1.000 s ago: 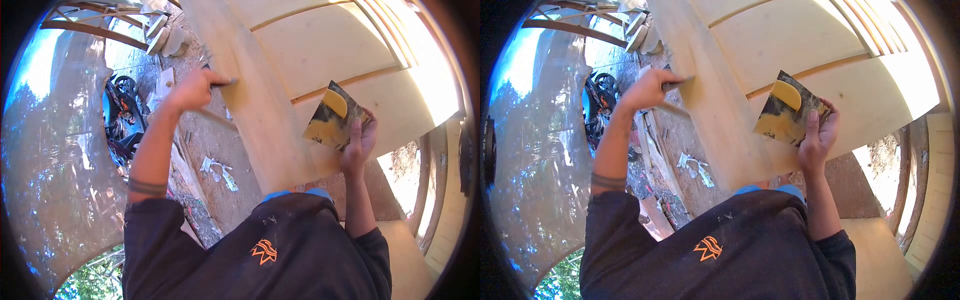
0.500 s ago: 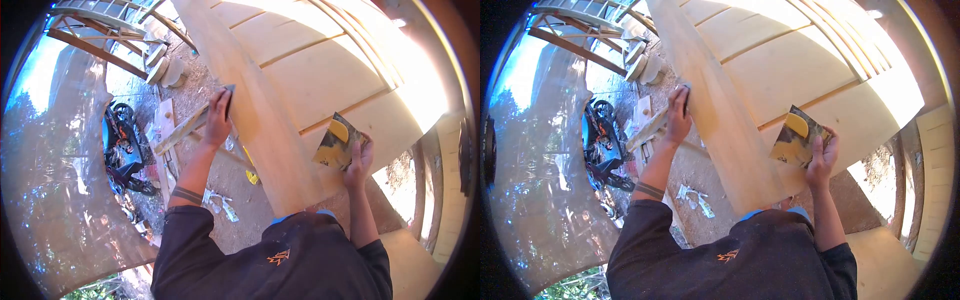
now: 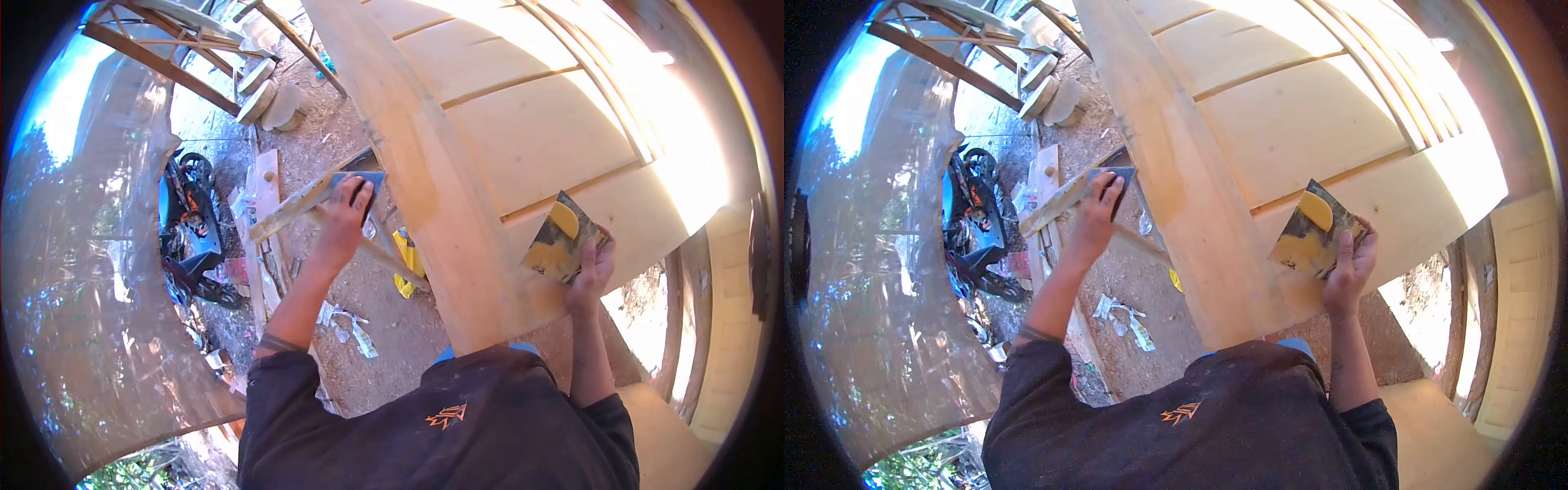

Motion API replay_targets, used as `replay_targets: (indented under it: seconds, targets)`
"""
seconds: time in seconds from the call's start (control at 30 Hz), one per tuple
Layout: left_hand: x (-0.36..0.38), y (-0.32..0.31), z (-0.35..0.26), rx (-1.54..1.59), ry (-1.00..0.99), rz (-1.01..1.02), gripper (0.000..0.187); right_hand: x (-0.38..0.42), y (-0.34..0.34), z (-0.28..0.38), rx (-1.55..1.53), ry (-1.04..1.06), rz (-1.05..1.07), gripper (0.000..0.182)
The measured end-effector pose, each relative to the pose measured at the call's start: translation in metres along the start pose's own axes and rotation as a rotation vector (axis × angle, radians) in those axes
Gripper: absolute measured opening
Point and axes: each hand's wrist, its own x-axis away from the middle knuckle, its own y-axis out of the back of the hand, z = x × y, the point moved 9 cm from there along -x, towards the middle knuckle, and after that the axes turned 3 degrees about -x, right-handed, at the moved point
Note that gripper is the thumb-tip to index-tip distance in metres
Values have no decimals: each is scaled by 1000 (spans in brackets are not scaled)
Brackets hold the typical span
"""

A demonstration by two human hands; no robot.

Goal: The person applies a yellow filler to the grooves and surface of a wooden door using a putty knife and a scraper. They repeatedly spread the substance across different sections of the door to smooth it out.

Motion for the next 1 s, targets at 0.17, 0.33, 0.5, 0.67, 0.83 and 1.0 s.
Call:
replay_targets:
  seconds: [0.17, 0.33, 0.5, 0.67, 0.83, 1.0]
  targets:
    - [-69, 39, 29, 24, 216, 144, 50, 1, 1, -4, -33, -9, 12, 26]
    - [-115, 27, 65, 247, 256, 162, 53, 1, 1, -6, -74, -23, 26, 26]
    - [-88, 26, 94, 748, 680, 18, 56, 0, 2, -6, -98, -32, 33, 26]
    - [-95, 24, 49, 214, 235, 305, 57, -1, 2, -4, -49, -6, 40, 25]
    - [-126, 15, 40, 5, 181, 421, 55, 0, -1, 0, -75, -11, 33, 25]
    - [-118, -3, 34, 94, 188, 576, 49, -2, 1, -2, -67, -22, 39, 25]
